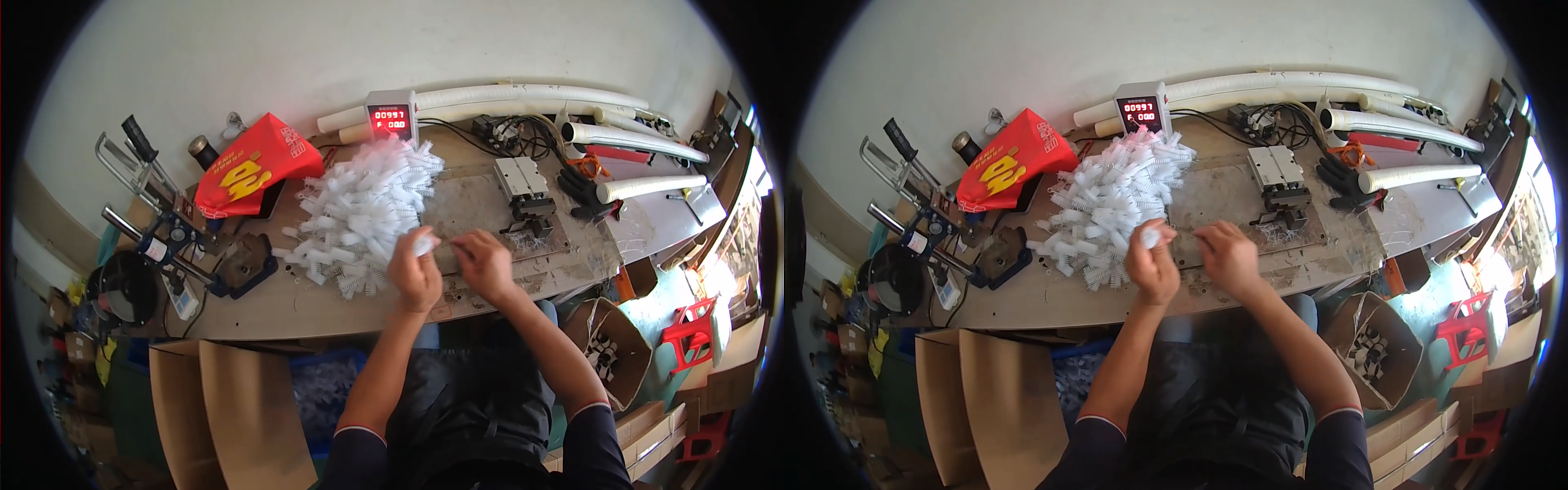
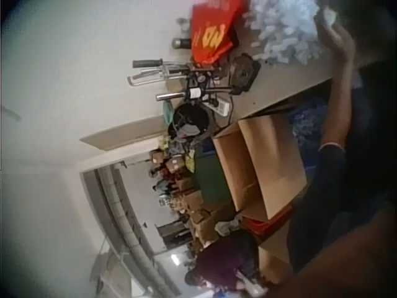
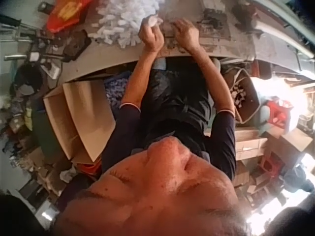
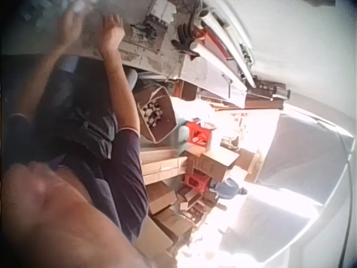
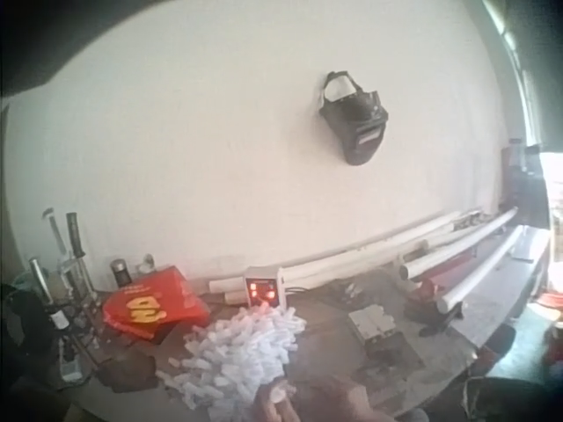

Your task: Use a crimping machine to assemble small white plastic brush components.

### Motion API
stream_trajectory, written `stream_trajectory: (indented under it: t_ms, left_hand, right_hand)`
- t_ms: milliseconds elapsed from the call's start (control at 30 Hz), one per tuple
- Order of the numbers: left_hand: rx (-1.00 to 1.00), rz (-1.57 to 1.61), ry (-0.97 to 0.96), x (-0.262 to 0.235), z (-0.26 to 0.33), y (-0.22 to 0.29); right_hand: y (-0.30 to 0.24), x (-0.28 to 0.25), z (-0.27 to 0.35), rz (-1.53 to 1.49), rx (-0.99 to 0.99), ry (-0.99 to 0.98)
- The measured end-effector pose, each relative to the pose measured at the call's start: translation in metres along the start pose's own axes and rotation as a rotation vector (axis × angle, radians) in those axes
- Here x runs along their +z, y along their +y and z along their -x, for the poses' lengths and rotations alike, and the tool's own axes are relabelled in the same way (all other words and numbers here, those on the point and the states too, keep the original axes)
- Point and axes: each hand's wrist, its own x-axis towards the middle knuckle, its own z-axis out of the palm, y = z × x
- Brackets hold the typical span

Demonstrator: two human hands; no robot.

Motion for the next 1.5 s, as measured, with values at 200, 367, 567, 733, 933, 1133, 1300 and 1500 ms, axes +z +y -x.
stream_trajectory:
  t_ms: [200, 367, 567, 733, 933, 1133, 1300, 1500]
  left_hand:
    - [-0.142, -0.036, 0.087, -0.031, 0.013, -0.009]
    - [-0.168, -0.109, 0.005, -0.026, 0.013, -0.018]
    - [-0.213, -0.215, -0.105, -0.026, 0.018, -0.030]
    - [-0.052, -0.328, -0.185, -0.018, 0.013, -0.031]
    - [-0.007, -0.410, -0.292, -0.014, 0.009, -0.022]
    - [-0.006, -0.432, -0.341, -0.015, 0.008, -0.020]
    - [0.081, -0.398, -0.267, -0.011, 0.010, -0.018]
    - [0.034, -0.275, -0.330, 0.026, 0.003, 0.003]
  right_hand:
    - [-0.004, 0.066, -0.032, 0.094, -0.037, -0.113]
    - [-0.001, 0.075, -0.046, 0.240, 0.000, -0.286]
    - [-0.008, 0.039, -0.050, 0.254, -0.048, -0.486]
    - [-0.006, 0.010, -0.038, 0.185, -0.057, -0.499]
    - [0.001, -0.020, -0.025, 0.281, 0.113, -0.544]
    - [0.012, -0.050, 0.009, 0.347, -0.011, -0.420]
    - [0.028, -0.071, 0.031, 0.231, 0.152, -0.276]
    - [0.057, -0.103, 0.054, 0.192, 0.395, -0.001]
